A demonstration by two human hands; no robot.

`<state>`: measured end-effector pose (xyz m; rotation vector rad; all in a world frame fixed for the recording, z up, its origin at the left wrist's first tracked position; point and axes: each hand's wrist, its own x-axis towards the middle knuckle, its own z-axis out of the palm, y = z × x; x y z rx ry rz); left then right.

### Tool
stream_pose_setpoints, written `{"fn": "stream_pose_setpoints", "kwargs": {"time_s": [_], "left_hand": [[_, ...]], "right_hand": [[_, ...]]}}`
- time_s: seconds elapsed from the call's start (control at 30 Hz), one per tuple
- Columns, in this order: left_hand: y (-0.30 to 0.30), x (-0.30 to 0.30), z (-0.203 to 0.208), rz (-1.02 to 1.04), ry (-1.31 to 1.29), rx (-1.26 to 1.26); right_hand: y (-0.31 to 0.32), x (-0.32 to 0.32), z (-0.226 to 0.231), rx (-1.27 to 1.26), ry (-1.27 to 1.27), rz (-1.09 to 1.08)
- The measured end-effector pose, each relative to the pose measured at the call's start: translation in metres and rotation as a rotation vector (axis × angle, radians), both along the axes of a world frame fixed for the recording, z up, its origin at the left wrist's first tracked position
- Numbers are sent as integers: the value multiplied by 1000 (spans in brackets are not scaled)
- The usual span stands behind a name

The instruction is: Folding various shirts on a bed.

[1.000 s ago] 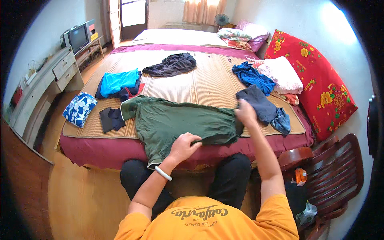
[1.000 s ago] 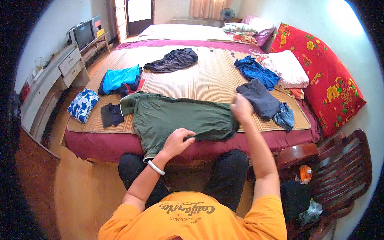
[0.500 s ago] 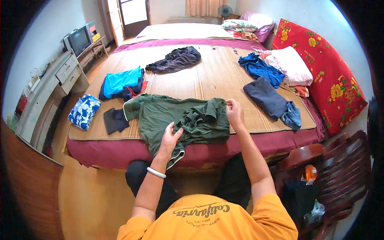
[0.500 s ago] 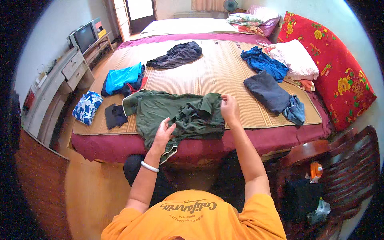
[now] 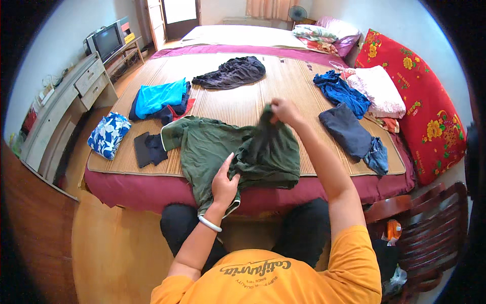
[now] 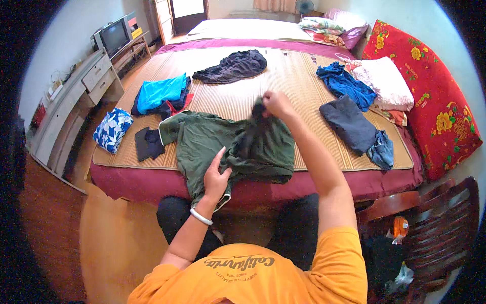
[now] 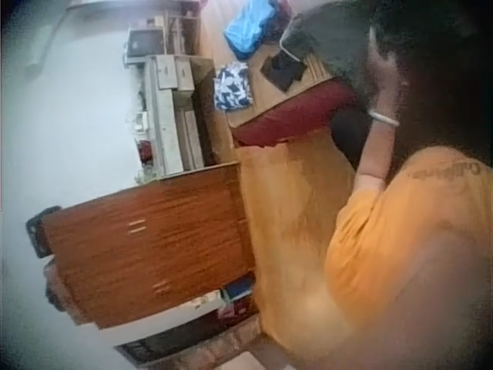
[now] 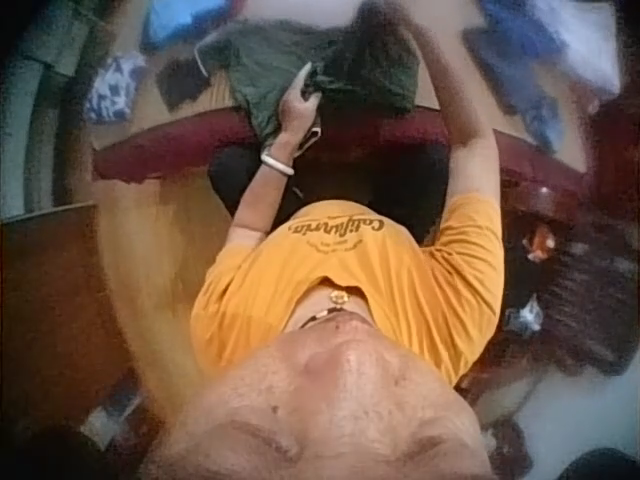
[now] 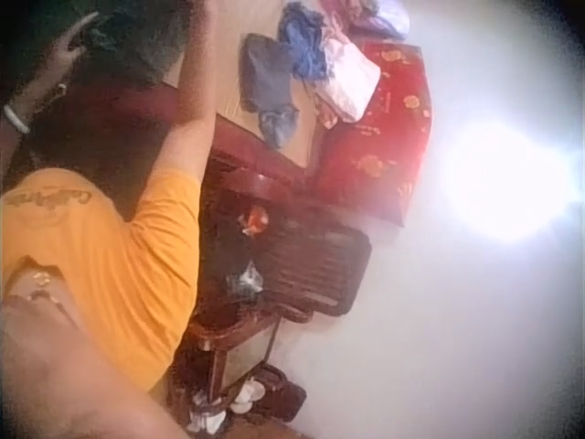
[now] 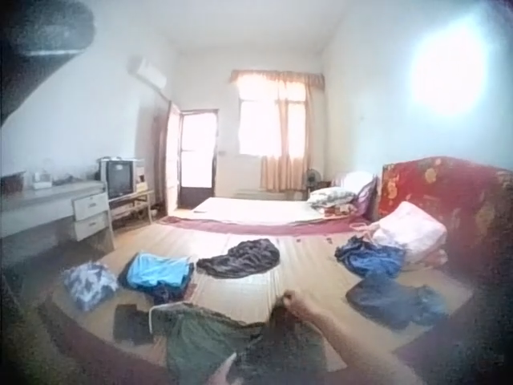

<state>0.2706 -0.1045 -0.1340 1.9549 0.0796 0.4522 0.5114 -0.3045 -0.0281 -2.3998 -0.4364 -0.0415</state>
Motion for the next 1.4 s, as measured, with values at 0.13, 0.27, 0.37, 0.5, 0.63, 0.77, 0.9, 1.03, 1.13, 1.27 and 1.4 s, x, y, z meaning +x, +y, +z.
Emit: {"fn": "stream_pose_setpoints", "kwargs": {"time_s": [0.13,0.27,0.37,0.5,0.63,0.77,0.9,1.03,1.13,1.27,1.4], "left_hand": [[-11,6,1,-14,-29,-11],[-7,6,-8,20,-47,-1],[-3,5,-6,18,10,40],[-1,6,-16,12,-82,16],[-5,6,-14,7,-87,35],[-4,-2,-13,-11,-130,56],[-3,-5,-14,5,-222,116],[-4,-7,-11,55,-253,139],[-9,-6,-6,47,-294,197],[-6,-5,-13,16,-295,193],[-4,-10,-13,9,-250,146]], "right_hand": [[22,40,-20,937,-22,-75],[12,32,-52,746,47,-116],[-10,-3,-72,609,119,-92],[1,-81,-72,377,-190,44],[21,-116,-88,-48,-351,13],[25,-107,-83,48,-130,72],[14,-101,-84,350,87,-54],[22,-116,-85,195,-44,-39],[25,-110,-92,-93,-220,27],[17,-93,-91,239,-112,-22],[8,-103,-76,618,40,-3]]}}
